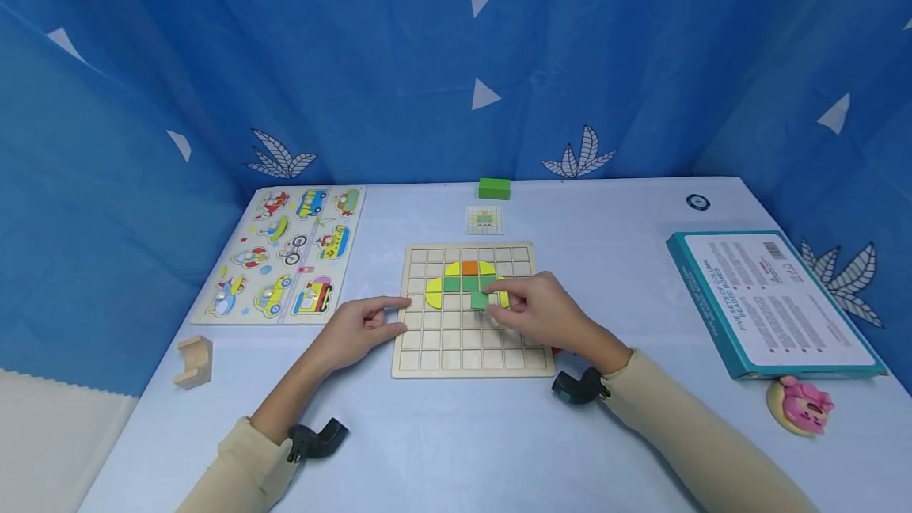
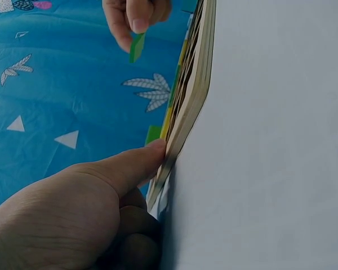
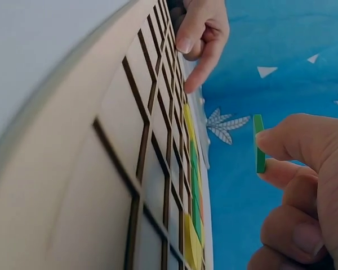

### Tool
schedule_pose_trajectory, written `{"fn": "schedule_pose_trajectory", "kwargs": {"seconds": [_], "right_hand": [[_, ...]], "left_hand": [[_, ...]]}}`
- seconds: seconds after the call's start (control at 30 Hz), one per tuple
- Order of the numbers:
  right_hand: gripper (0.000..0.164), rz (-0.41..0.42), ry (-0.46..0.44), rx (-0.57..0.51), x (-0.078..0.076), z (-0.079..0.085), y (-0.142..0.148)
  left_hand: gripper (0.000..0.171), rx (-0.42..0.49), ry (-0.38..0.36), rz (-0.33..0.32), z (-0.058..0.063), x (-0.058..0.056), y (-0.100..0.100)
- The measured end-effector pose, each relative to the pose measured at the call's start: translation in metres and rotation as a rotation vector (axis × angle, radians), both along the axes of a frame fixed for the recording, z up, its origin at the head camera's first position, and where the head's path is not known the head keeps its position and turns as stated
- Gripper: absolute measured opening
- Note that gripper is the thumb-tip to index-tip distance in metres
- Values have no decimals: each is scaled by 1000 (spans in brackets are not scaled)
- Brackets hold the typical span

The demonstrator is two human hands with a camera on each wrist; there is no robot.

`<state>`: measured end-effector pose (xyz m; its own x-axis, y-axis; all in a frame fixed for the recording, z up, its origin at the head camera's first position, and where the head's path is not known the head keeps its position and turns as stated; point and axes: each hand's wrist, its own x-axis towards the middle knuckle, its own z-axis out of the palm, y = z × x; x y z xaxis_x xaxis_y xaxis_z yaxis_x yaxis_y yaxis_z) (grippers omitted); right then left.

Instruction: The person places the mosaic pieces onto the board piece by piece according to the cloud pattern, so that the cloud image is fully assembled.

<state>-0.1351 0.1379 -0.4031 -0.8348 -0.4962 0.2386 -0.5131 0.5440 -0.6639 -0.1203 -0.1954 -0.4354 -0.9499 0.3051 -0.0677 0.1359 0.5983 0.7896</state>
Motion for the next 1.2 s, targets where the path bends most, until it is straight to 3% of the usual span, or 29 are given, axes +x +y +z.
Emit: {"fn": "schedule_pose_trajectory", "kwargs": {"seconds": [0.63, 1.2], "right_hand": [[25, -12, -81, 69, -11, -12, -42], [26, -42, -3, 147, -12, -19, -49]], "left_hand": [[37, 14, 4, -13, -2, -1, -2], [37, 4, -6, -2, 1, 0, 0]]}}
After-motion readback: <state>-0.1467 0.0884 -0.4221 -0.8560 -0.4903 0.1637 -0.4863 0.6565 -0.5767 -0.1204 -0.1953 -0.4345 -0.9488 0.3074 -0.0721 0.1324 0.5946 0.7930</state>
